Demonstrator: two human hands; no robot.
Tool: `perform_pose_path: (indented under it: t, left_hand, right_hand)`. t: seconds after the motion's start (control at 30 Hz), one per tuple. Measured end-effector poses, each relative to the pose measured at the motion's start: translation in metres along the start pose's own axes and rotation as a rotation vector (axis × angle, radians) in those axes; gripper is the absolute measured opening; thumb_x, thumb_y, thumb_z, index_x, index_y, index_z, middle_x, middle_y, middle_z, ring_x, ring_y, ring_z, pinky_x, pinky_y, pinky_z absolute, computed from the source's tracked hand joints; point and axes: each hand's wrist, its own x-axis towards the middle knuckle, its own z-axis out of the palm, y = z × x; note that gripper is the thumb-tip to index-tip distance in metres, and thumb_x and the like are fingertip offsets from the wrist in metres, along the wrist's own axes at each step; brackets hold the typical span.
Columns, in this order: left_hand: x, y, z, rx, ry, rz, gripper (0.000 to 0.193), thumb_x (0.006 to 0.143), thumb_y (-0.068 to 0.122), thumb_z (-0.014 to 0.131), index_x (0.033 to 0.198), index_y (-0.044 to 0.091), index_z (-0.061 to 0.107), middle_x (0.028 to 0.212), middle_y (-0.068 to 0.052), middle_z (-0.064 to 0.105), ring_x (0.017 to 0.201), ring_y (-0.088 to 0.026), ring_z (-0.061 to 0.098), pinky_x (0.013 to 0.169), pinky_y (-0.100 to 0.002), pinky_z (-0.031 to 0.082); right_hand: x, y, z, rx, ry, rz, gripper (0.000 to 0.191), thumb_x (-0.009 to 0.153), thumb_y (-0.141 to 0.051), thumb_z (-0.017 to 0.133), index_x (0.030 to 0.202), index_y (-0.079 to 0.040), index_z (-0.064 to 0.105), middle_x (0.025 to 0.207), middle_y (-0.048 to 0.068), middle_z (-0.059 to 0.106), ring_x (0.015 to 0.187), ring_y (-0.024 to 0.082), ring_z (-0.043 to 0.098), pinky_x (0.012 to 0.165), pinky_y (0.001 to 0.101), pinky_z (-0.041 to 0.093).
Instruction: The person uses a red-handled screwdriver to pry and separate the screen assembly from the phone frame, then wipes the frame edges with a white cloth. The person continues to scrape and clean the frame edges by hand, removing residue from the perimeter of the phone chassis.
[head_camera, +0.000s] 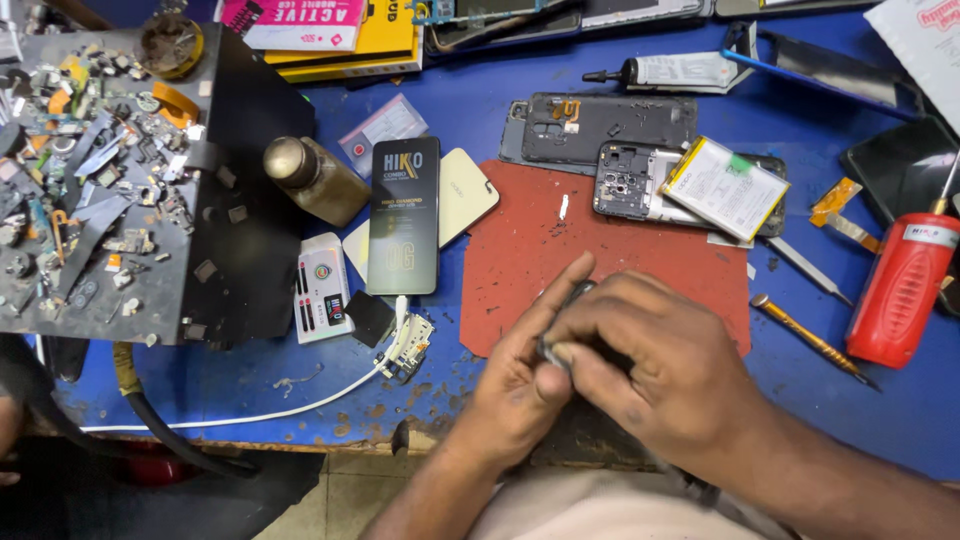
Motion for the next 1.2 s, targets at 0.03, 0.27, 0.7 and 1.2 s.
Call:
perform_pose_path:
  t: [0.03, 0.27, 0.7, 1.2]
  left_hand:
    - [0.002, -0.003, 0.003, -0.022, 0.025, 0.033, 0.112, 0.093, 0.064, 0.069, 0.171, 0.000, 0.020, 0.144, -0.013, 0.055, 0.136, -0.020, 0.053, 0.120, -0.035, 0.040]
    - [0.003, -0.014, 0.015, -0.117, 0.156, 0.047, 0.101, 0.099, 0.071, 0.038, 0.168, 0.001, 0.013, 0.146, -0.015, 0.049, 0.140, -0.023, 0.048, 0.121, -0.041, 0.038]
    - [0.004, -0.005, 0.012, -0.132, 0.147, -0.010, 0.089, 0.106, 0.064, 0.030, 0.164, -0.003, 0.023, 0.149, -0.018, 0.047, 0.140, -0.024, 0.048, 0.121, -0.039, 0.039]
    - [0.003, -0.013, 0.009, 0.081, 0.136, 0.041, 0.096, 0.105, 0.068, 0.034, 0.166, -0.005, 0.019, 0.148, -0.022, 0.047, 0.139, -0.027, 0.048, 0.121, -0.041, 0.039]
  right_hand:
    - [0.001, -0.003, 0.002, -0.002, 0.041, 0.041, 0.017, 0.081, -0.006, 0.077, 0.096, -0.003, 0.071, 0.089, 0.010, 0.069, 0.078, 0.025, 0.071, 0.068, 0.0346, 0.056]
    - [0.006, -0.010, 0.019, -0.037, 0.193, 0.110, 0.014, 0.085, -0.007, 0.074, 0.096, 0.000, 0.070, 0.086, 0.010, 0.070, 0.072, 0.021, 0.072, 0.062, 0.0316, 0.057]
    - [0.005, 0.000, 0.021, -0.056, 0.153, -0.029, 0.014, 0.085, -0.008, 0.072, 0.098, -0.001, 0.070, 0.093, 0.011, 0.070, 0.087, 0.027, 0.069, 0.073, 0.0379, 0.055]
    - [0.002, 0.003, 0.027, -0.095, 0.230, 0.004, 0.009, 0.084, -0.006, 0.073, 0.089, -0.002, 0.067, 0.081, 0.008, 0.067, 0.071, 0.023, 0.066, 0.060, 0.0354, 0.053]
